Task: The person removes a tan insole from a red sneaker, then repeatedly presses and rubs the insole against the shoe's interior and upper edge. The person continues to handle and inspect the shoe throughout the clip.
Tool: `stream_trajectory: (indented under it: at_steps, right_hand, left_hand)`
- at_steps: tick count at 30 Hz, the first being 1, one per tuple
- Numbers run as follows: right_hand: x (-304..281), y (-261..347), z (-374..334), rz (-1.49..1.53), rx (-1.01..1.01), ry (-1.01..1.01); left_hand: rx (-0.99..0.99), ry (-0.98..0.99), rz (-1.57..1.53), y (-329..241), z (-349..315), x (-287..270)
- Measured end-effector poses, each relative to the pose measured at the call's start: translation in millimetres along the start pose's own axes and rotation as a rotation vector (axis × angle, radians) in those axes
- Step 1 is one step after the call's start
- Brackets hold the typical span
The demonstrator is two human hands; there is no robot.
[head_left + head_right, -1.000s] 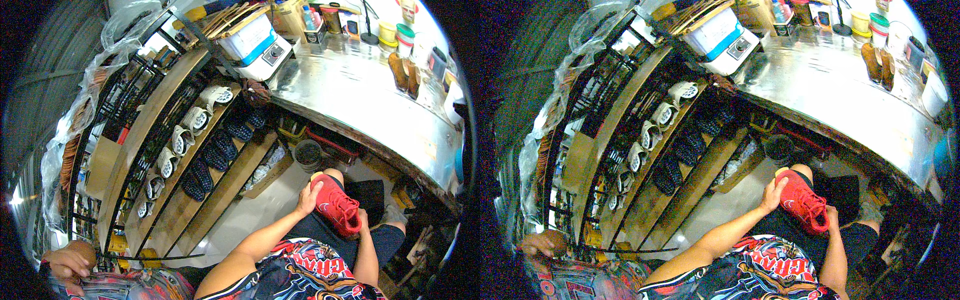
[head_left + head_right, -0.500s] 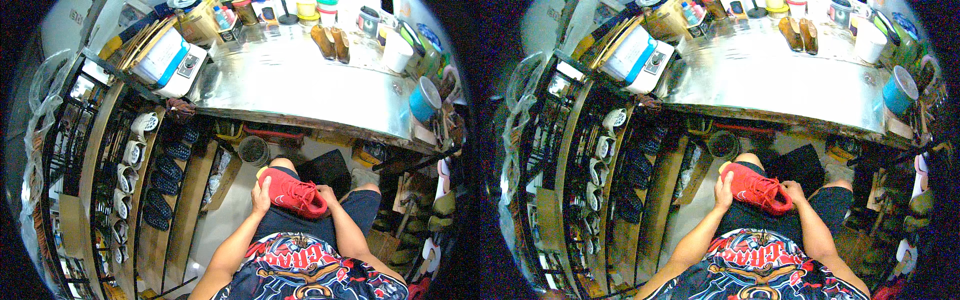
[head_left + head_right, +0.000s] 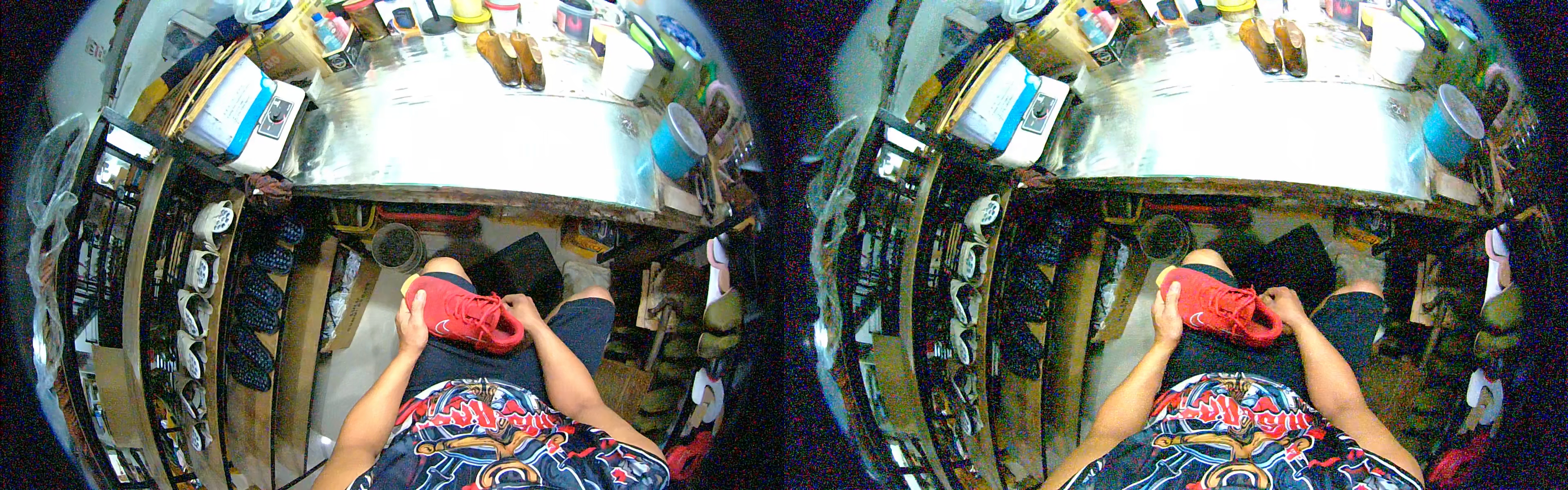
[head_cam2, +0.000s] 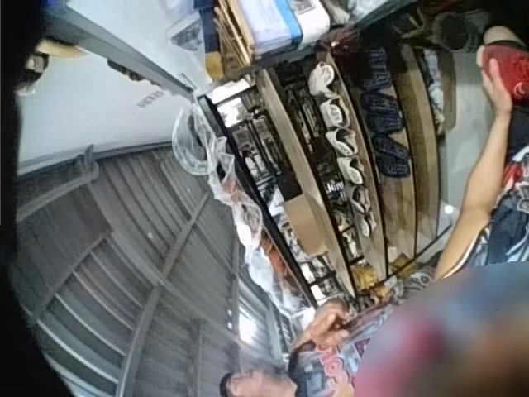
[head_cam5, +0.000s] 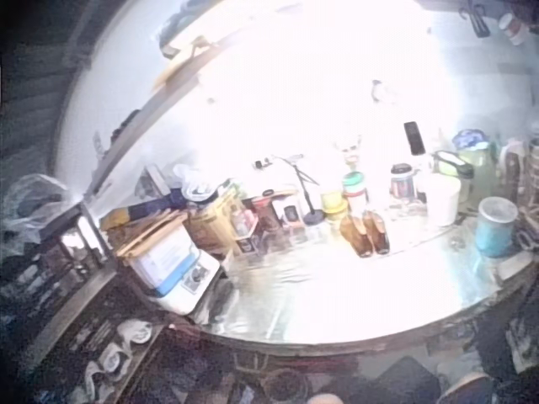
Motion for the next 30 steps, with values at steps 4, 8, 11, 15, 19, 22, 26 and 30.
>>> stream_trajectory:
  at_steps: [4,8,11,15,19,22,26,30]
  right_hand:
    - [0.0,-1.5,-1.3,0.022,0.032,0.035]
    - [1.0,0.0,2.2,0.003,-0.001,0.016]
    - [3.8,-3.1,3.6,-0.019,-0.009,0.006]
    - [6.7,-6.7,3.0,-0.028,-0.017,0.007]
    - [9.1,-8.0,2.6,-0.099,0.006,0.029]
    - [8.3,-7.1,1.7,-0.084,0.01,0.026]
    - [9.0,-6.1,1.9,-0.072,-0.044,0.026]
    - [13.8,-12.5,6.5,-0.026,-0.042,0.025]
  left_hand:
    - [-0.008,-0.007,-0.002,-5.3,-1.4,0.6]
    - [0.026,0.007,0.023,-6.3,1.1,0.8]
    - [0.032,0.013,0.009,-4.6,1.3,1.0]
    - [0.064,0.002,-0.016,-7.2,1.1,1.7]
    - [0.009,-0.004,0.04,-2.6,2.1,0.0]
    - [0.06,-0.036,0.016,-6.6,2.2,-1.5]
    - [0.047,-0.03,0.039,-6.4,0.8,-2.6]
    - [0.046,-0.022,0.043,-7.4,1.1,-2.4]
Point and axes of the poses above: each hand's wrist, its own z-axis towards the middle knuckle, its own x-axis out of the palm, y = z × x, the point moved 9 cm from there along z, towards the middle knuckle, and after that the axes turned 1 degree about -z, right-handed, at the moved point
